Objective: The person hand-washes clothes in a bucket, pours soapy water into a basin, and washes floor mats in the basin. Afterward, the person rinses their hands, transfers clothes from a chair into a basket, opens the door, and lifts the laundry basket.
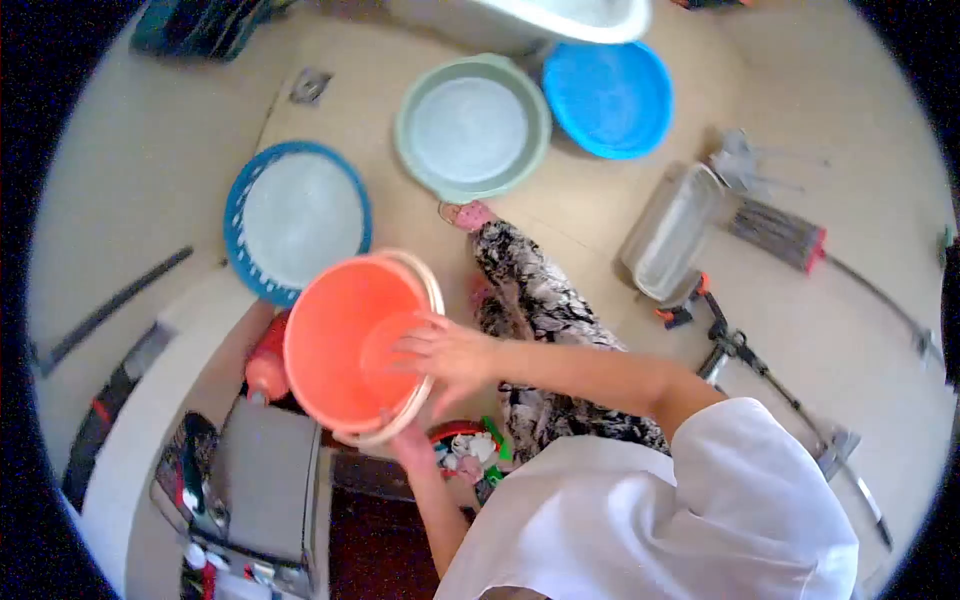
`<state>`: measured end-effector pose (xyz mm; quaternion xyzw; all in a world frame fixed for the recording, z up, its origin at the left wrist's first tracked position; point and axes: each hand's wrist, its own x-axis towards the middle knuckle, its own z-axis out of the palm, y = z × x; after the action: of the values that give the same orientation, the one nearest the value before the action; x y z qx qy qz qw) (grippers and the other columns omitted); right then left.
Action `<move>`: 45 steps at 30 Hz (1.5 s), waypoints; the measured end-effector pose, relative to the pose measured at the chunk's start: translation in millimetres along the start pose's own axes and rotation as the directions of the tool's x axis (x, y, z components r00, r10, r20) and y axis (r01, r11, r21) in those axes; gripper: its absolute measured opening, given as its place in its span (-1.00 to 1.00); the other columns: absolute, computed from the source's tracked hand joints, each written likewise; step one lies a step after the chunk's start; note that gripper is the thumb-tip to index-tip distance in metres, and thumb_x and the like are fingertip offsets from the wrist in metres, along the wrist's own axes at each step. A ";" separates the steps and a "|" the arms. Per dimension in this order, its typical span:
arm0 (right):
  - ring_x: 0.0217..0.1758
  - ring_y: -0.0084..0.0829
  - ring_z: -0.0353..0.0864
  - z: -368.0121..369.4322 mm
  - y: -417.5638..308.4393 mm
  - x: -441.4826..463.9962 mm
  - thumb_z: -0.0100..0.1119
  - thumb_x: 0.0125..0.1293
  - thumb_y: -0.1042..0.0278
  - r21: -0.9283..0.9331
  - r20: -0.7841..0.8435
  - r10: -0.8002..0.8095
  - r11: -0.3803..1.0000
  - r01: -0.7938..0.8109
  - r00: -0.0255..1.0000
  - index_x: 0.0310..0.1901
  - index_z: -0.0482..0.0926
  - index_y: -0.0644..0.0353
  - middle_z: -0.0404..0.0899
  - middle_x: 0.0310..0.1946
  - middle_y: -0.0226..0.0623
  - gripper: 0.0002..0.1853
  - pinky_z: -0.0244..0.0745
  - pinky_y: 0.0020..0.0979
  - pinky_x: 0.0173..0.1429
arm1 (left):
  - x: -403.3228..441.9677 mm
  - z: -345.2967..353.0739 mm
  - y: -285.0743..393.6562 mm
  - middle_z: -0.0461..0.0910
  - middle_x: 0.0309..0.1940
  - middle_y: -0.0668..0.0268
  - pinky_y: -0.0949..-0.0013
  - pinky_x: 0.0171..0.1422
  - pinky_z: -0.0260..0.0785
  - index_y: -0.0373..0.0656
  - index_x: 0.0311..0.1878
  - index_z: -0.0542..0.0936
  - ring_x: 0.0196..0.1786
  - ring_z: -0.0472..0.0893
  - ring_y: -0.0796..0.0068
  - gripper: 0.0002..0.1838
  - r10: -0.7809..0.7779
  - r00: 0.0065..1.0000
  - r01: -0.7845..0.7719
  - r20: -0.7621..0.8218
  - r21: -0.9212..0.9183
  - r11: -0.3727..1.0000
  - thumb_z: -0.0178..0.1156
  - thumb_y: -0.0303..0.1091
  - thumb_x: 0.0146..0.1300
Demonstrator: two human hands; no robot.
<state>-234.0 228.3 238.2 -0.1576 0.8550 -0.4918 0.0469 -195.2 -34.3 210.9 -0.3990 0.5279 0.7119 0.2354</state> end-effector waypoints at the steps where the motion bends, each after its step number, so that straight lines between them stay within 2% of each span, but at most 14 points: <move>1: 0.19 -0.21 0.29 -0.3 -12.7 -14.9 0.19 -0.03 -0.15 -0.030 -0.032 0.027 0.999 -0.028 0.999 0.18 0.29 0.09 0.32 0.11 -0.11 -0.24 0.01 -0.07 0.30 | -36.4 43.9 37.8 0.34 0.15 0.14 0.17 0.21 0.30 -0.23 0.25 0.17 0.15 0.38 0.20 -0.39 0.127 0.992 -0.123 -0.017 0.152 0.981 0.05 -0.13 0.22; 4: 0.28 -0.02 0.16 19.6 5.3 -48.8 0.19 -0.04 -0.23 0.650 -0.250 0.853 0.498 -0.573 0.458 0.27 0.06 0.31 0.14 0.23 0.10 -0.02 0.08 -0.10 0.31 | -57.6 45.3 69.7 0.29 0.10 0.14 0.23 0.19 0.23 -0.27 0.15 0.19 0.09 0.37 0.34 -0.54 0.160 0.987 -0.142 -0.004 0.432 0.890 0.02 -0.33 0.22; 5: 0.26 -0.08 0.19 14.6 7.5 -62.3 0.22 -0.01 -0.19 0.870 -0.078 0.962 0.195 -0.454 0.263 0.29 0.04 0.27 0.16 0.22 0.03 -0.03 0.18 -0.11 0.25 | -76.6 66.1 70.1 0.29 0.10 0.19 0.26 0.19 0.24 -0.24 0.15 0.21 0.08 0.38 0.36 -0.55 0.258 0.964 -0.257 0.065 0.475 0.842 0.04 -0.36 0.22; 7: 0.25 -0.20 0.19 -40.3 1.5 -130.1 0.26 -0.01 -0.13 0.922 0.349 0.910 -0.293 -0.252 0.222 0.26 0.10 0.23 0.18 0.20 -0.03 -0.10 0.27 -0.07 0.17 | -105.2 77.0 44.9 0.31 0.09 0.22 0.29 0.18 0.25 -0.21 0.16 0.22 0.10 0.37 0.38 -0.54 0.193 0.976 -0.215 0.098 0.544 0.811 0.07 -0.40 0.20; 9: 0.13 -0.34 0.35 -42.8 -9.7 -174.3 0.26 0.04 0.00 0.909 0.399 0.910 -0.376 -0.179 0.115 0.19 0.20 0.18 0.33 0.09 -0.14 -0.25 0.45 -0.12 -0.02 | -127.9 113.3 37.8 0.32 0.10 0.24 0.32 0.19 0.22 -0.22 0.16 0.25 0.10 0.36 0.43 -0.54 0.129 0.967 -0.238 0.218 0.607 0.758 0.10 -0.44 0.19; 11: 0.09 -0.34 0.42 -53.6 -7.2 -222.2 0.24 0.10 0.16 0.948 0.315 0.884 -0.311 -0.068 0.346 0.26 0.08 0.19 0.36 0.10 -0.23 -0.24 0.44 -0.16 0.04 | -129.5 135.0 24.6 0.36 0.07 0.25 0.35 0.17 0.23 -0.23 0.15 0.26 0.07 0.39 0.46 -0.53 -0.011 0.930 -0.279 0.368 0.723 0.632 0.12 -0.47 0.16; 18: -0.53 -0.67 0.43 -174.0 27.8 -394.7 0.22 0.04 0.33 0.946 0.272 0.962 -0.261 0.191 -0.033 -0.18 0.46 0.23 0.49 -0.50 -0.43 -0.70 0.27 -0.65 -0.60 | -138.9 368.4 -59.2 0.37 0.07 0.27 0.29 0.19 0.27 -0.22 0.17 0.25 0.10 0.40 0.40 -0.43 -0.572 0.605 -0.314 0.555 0.826 0.469 0.20 -0.56 0.08; 21: -0.60 -0.68 0.34 -231.3 61.1 -450.4 0.19 0.07 0.33 0.956 0.157 0.970 -0.102 0.274 -0.187 -0.21 0.43 0.21 0.42 -0.53 -0.49 -0.73 0.21 -0.63 -0.60 | -133.9 460.3 -95.5 0.43 0.00 0.20 0.30 0.19 0.24 -0.22 0.11 0.34 0.09 0.42 0.33 -0.51 -0.538 0.460 -0.830 0.707 0.558 0.024 0.20 -0.49 0.08; 27: -0.58 -0.64 0.35 -311.0 147.8 -496.4 0.16 0.11 0.33 0.930 -0.016 0.872 0.193 0.314 -0.488 -0.25 0.41 0.19 0.41 -0.54 -0.48 -0.79 0.21 -0.58 -0.58 | -117.6 508.9 -145.1 0.46 -0.15 0.15 0.33 0.12 0.26 -0.24 0.03 0.40 -0.01 0.46 0.30 -0.63 -0.367 0.522 -0.846 0.770 0.522 -0.109 0.14 -0.44 0.13; 37: -0.45 -0.56 0.40 -417.0 425.9 -491.5 0.12 0.17 0.32 0.773 -0.093 0.858 0.383 0.507 -0.506 -0.28 0.42 0.17 0.42 -0.41 -0.41 -0.85 0.40 -0.55 -0.43 | -107.0 493.4 -200.2 0.50 -0.19 0.14 0.31 -0.05 0.37 -0.17 -0.01 0.41 -0.10 0.52 0.25 -0.65 -0.499 0.686 -0.662 0.529 0.738 -0.128 0.15 -0.38 0.11; 39: -0.30 -0.42 0.47 -433.4 460.5 -465.2 0.16 0.12 0.34 0.708 0.030 0.768 0.435 0.557 -0.639 -0.17 0.41 0.22 0.46 -0.29 -0.28 -0.73 0.41 -0.38 -0.33 | -103.8 485.9 -203.2 0.51 -0.21 0.17 0.33 -0.02 0.36 -0.19 -0.01 0.41 -0.11 0.52 0.31 -0.66 -0.465 0.756 -0.572 0.461 0.811 -0.126 0.15 -0.38 0.14; 41: -0.25 -0.29 0.48 -415.3 513.4 -478.9 0.17 0.10 0.30 0.752 0.061 0.695 0.440 0.491 -0.716 -0.08 0.38 0.32 0.46 -0.20 -0.15 -0.62 0.43 -0.28 -0.21 | -101.1 471.6 -204.8 0.52 -0.22 0.20 0.36 0.00 0.35 -0.22 -0.01 0.41 -0.12 0.53 0.37 -0.67 -0.426 0.821 -0.466 0.380 0.877 -0.116 0.14 -0.37 0.16; 43: -0.27 -0.27 0.45 -380.6 561.0 -533.6 0.13 0.09 0.29 0.968 -0.240 0.860 0.179 -0.174 -0.449 -0.02 0.33 0.35 0.46 -0.18 -0.13 -0.55 0.40 -0.26 -0.16 | -93.5 450.5 -203.1 0.52 -0.22 0.27 0.40 0.02 0.34 -0.19 0.01 0.40 -0.12 0.51 0.45 -0.69 -0.415 0.875 -0.243 0.248 0.968 0.065 0.11 -0.41 0.19; 45: -0.42 -0.50 0.36 -394.1 516.9 -492.3 -0.03 0.16 0.49 0.305 -0.688 0.716 0.135 -0.943 -0.120 -0.19 0.32 0.26 0.37 -0.40 -0.34 -0.82 0.36 -0.55 -0.38 | -81.2 411.8 -204.6 0.51 -0.22 0.28 0.41 0.03 0.33 -0.19 0.02 0.40 -0.13 0.50 0.47 -0.70 -0.387 0.904 -0.104 0.180 0.973 0.208 0.10 -0.42 0.21</move>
<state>23.6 950.5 -39.3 0.6290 0.7445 -0.2235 -0.0076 -125.7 427.5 213.1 -0.0625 0.7557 0.2632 0.5964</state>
